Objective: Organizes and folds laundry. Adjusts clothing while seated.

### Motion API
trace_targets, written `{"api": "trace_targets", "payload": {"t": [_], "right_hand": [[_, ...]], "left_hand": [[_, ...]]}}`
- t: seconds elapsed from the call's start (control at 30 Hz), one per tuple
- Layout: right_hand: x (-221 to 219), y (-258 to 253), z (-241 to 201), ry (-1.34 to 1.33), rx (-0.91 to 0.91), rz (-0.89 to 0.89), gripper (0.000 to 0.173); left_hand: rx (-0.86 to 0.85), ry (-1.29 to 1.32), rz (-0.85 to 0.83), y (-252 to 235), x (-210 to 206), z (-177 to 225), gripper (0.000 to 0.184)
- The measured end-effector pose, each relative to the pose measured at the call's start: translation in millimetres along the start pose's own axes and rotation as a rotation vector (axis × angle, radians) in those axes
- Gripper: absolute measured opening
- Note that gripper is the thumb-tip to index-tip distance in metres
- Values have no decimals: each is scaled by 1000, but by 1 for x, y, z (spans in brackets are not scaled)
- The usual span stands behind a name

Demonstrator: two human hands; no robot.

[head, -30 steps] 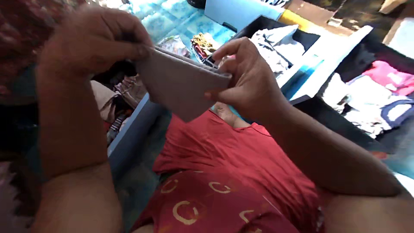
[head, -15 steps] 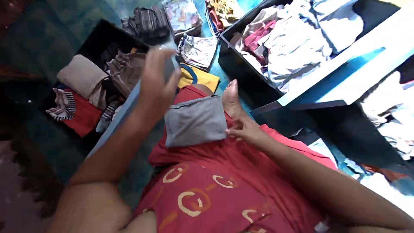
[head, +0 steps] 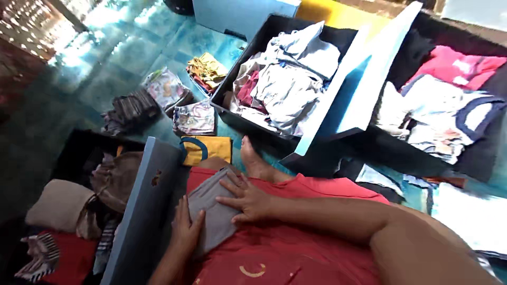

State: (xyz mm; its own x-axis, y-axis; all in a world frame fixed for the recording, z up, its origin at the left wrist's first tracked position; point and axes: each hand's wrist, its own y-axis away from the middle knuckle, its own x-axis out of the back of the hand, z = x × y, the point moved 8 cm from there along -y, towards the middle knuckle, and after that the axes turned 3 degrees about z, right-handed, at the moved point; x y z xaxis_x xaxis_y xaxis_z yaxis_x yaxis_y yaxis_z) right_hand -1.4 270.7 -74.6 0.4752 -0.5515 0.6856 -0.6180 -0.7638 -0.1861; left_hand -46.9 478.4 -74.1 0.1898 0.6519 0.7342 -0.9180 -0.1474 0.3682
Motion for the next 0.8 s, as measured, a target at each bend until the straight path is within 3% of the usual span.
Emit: {"api": "trace_targets", "payload": {"t": [0.07,0.13,0.2,0.27,0.37,0.47,0.53,0.63,0.67,0.73,0.8], "right_hand": [[22,-5,1,-11,-75,-29,68],[68,-17,2,119,-47,130,55],[127,-29,15,196,-14,328,34],[200,-39,45,306,-65,559,23],[303,-39,128,401,-546,665,26],[368,-18,211,417,-922,682,30],[388,-8,252,440,-1011,602,46],[380,-12,300,489,-1035,339,104],[373,-16,311,522,-1043,260,109],[374,-21,331,549,-1041,225,101],[393,-11,346,460,-1028,363,70]], "left_hand": [[-74,-37,71,-18,36,37,94],[-276,-9,208,-36,65,96,95],[-414,157,180,-53,69,164,86],[-531,291,29,-68,45,234,63],[-690,365,-178,-83,-32,297,32],[-847,292,-325,-89,-115,293,27],[-890,241,-330,-94,-136,280,24],[-1078,450,64,-89,-107,278,12],[-1085,467,204,-90,-97,277,12],[-1076,426,283,-97,-92,283,31],[-1066,357,88,-102,-106,295,58]]}}
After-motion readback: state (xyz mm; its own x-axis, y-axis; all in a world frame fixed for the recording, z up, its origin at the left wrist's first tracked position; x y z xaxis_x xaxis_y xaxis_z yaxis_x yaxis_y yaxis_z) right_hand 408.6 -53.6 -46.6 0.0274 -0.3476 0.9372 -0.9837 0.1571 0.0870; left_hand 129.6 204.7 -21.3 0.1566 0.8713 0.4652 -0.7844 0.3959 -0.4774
